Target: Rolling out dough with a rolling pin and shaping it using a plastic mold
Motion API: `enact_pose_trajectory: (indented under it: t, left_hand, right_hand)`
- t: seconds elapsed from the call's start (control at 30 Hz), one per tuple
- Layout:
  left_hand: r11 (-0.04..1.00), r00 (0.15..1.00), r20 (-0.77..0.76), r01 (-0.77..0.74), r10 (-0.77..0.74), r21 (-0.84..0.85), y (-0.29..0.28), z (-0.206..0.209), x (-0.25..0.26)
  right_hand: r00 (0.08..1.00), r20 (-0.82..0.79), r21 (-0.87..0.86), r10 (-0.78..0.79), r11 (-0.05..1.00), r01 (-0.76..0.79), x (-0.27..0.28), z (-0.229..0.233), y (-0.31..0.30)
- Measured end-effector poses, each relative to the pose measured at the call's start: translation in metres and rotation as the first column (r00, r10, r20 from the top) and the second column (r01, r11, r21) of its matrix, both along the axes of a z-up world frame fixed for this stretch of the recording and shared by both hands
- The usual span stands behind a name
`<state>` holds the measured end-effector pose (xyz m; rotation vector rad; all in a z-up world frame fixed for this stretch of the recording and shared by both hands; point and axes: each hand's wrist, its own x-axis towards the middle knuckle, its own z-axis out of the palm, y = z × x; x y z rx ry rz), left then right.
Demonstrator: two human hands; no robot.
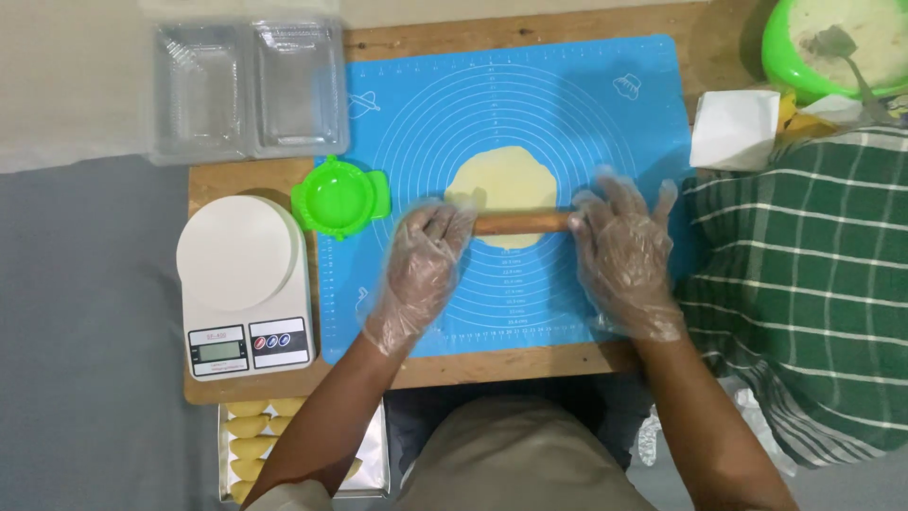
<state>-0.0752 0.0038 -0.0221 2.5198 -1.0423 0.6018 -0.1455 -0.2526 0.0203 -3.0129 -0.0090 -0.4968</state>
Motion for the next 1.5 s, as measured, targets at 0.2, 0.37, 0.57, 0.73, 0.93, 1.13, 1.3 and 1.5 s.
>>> enact_pose_trajectory:
  t: [0.2, 0.37, 0.57, 0.73, 0.93, 1.13, 1.3, 1.5]
  left_hand:
    - [0.986, 0.988, 0.004, 0.154, -0.154, -0.063, -0.031, 0.002, 0.065]
    - [0.991, 0.993, 0.001, 0.116, -0.116, 0.068, -0.045, 0.004, 0.083]
    - [0.988, 0.967, -0.252, 0.064, -0.027, 0.139, -0.039, 0.034, 0.053]
    - [0.996, 0.993, -0.092, 0.075, -0.071, 0.040, -0.020, 0.039, 0.030]
    - [0.995, 0.998, 0.062, -0.032, 0.026, 0.096, -0.007, 0.013, 0.008]
    - [0.995, 0.999, 0.010, -0.043, 0.042, 0.085, -0.020, 0.025, 0.030]
    - [0.993, 0.976, -0.217, 0.000, 0.025, 0.116, -0.021, 0.044, 0.033]
    - [0.968, 0.998, -0.066, 0.013, 0.004, 0.250, 0.002, 0.047, -0.010]
  right_hand:
    - [0.992, 0.109, -0.092, -0.070, 0.993, 0.080, 0.056, -0.028, -0.031]
    - [0.964, -0.163, -0.181, -0.210, 0.967, 0.180, 0.044, -0.006, -0.019]
    - [0.981, -0.078, -0.310, -0.179, 0.940, 0.147, -0.018, -0.016, 0.013]
    - [0.984, -0.124, -0.151, -0.130, 0.982, 0.111, -0.060, 0.002, 0.048]
    - [0.989, -0.119, -0.038, -0.087, 0.996, 0.083, -0.049, -0.006, 0.036]
    - [0.993, -0.001, -0.170, -0.118, 0.979, 0.116, 0.012, -0.025, -0.001]
    - [0.922, -0.304, -0.103, -0.239, 0.971, 0.217, 0.034, -0.013, -0.005]
    - [0.998, 0.027, -0.199, -0.058, 0.978, 0.062, -0.022, -0.016, 0.014]
